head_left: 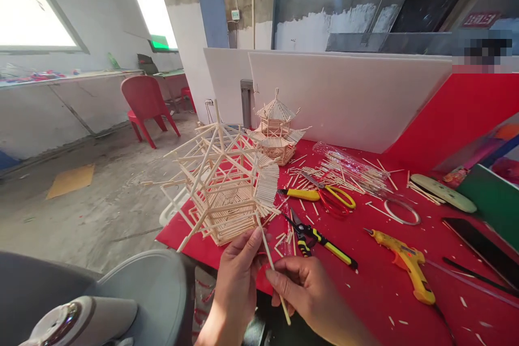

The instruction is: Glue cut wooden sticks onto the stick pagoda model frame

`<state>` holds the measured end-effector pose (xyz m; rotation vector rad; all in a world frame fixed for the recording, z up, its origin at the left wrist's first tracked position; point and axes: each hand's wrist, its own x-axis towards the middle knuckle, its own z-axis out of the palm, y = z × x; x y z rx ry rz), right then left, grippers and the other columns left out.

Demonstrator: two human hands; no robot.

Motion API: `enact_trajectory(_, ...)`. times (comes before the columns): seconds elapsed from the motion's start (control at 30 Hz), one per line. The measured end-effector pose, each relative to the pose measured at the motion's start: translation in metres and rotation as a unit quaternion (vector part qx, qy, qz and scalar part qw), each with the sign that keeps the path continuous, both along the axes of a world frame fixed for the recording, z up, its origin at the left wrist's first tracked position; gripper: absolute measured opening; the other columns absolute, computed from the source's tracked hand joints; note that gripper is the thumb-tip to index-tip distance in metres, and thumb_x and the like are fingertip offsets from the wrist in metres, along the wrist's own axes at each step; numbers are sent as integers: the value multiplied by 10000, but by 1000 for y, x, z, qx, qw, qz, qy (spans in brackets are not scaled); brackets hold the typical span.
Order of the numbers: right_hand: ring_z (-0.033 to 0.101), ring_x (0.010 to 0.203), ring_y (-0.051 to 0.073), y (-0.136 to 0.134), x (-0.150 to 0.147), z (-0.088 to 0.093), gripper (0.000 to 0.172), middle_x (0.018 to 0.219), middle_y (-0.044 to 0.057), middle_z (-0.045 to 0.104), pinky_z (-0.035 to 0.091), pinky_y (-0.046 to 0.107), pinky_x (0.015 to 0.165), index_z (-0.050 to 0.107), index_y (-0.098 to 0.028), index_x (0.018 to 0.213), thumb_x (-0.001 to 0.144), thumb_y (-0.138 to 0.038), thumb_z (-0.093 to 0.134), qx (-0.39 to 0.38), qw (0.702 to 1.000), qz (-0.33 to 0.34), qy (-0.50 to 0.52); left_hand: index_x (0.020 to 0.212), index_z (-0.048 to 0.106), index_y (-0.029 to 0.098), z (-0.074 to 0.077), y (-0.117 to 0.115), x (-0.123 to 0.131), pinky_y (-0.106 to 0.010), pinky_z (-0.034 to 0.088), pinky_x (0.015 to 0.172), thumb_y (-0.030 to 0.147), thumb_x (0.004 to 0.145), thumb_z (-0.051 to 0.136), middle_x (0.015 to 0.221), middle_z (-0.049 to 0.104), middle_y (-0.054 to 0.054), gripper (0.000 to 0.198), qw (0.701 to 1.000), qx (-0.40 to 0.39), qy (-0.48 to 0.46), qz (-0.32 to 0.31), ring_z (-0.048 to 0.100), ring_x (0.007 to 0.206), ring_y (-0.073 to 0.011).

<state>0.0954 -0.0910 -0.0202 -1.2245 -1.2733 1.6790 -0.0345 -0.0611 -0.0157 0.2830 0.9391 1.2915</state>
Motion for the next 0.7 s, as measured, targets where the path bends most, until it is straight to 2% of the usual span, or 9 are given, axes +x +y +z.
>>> enact_trajectory(0.17,460,432,68,9,-2,5,457,534,-14,590,355,178,415,626,-151,692,806,-592,669,-5,1000,-4,29,772,717,132,1,14,-2,-160,426,461,319,651,880,606,622,13,276,998,56,16,14,523,501,-65)
enact_trajectory(0.43,428,374,53,19,-5,3,437,514,-24,597,310,173,367,602,-157,673,769,-567,716,-33,998,-13,49,727,704,131,6,21,2,-174,414,447,339,642,877,576,628,9,283,996,67,35,47,504,467,-65)
enact_trajectory(0.7,424,365,48,21,-6,5,488,538,-17,608,287,171,349,612,-154,689,759,-631,688,-38,998,0,43,771,742,137,2,28,1,-170,399,438,349,653,870,611,665,-6,274,994,62,72,52,524,473,-71)
